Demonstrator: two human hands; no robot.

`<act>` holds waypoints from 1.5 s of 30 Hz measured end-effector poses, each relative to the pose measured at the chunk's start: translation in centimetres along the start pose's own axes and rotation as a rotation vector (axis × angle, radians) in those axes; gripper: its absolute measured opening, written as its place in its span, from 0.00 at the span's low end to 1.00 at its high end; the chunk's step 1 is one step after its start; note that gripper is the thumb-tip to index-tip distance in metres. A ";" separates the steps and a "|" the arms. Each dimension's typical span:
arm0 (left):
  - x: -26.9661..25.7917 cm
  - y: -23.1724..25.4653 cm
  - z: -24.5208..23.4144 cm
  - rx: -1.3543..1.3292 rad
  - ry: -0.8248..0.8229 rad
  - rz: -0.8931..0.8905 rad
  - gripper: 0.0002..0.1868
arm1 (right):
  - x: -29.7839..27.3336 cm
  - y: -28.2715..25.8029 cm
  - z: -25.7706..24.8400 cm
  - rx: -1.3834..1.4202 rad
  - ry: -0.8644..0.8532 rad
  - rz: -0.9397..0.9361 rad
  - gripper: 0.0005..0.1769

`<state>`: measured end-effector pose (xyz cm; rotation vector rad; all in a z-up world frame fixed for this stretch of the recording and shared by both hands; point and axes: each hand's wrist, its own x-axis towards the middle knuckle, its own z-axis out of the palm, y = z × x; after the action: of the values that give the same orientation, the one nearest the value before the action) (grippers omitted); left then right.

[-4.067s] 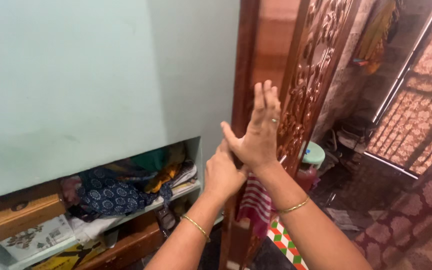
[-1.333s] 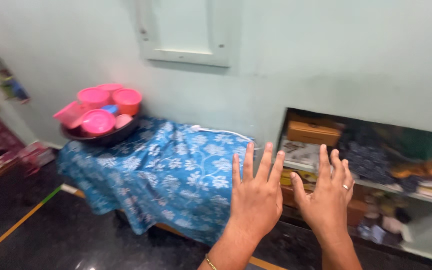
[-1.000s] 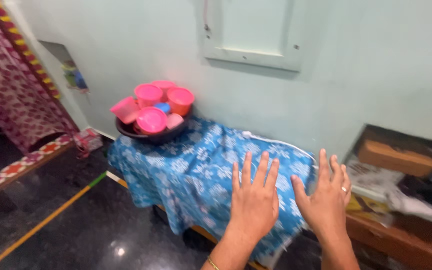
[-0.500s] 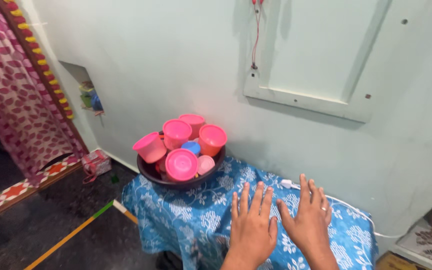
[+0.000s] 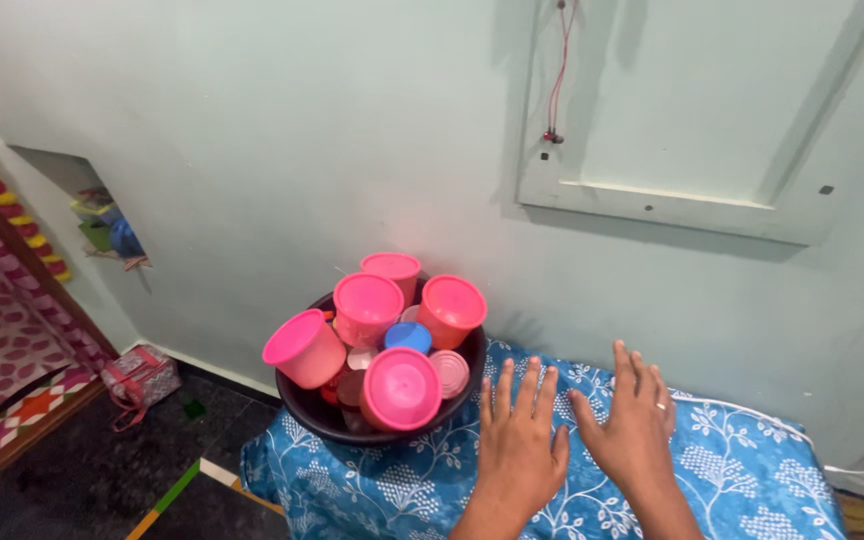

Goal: The person removes various plastic containers and lids from a black basin and places them on a blue cloth. They then use a red and white checkered cloth to wipe the exterior of several containers and lids, placing them back into the basin.

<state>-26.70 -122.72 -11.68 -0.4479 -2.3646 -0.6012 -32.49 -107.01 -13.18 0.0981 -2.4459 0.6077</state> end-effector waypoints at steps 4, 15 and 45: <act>0.3 -4.9 -1.1 -0.002 -0.005 0.001 0.37 | 0.5 -3.6 4.3 0.029 -0.024 -0.001 0.52; 3.1 -16.4 -1.7 -0.008 -0.048 -0.137 0.38 | 5.4 -8.6 18.0 0.229 -0.155 -0.024 0.52; 9.7 -25.7 4.9 -0.487 -0.274 -0.212 0.42 | 8.6 -8.1 24.4 0.347 0.152 0.159 0.17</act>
<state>-47.99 -140.13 -16.37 -0.5184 -2.5322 -1.3015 -51.12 -124.55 -22.25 -0.0036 -2.1949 1.0664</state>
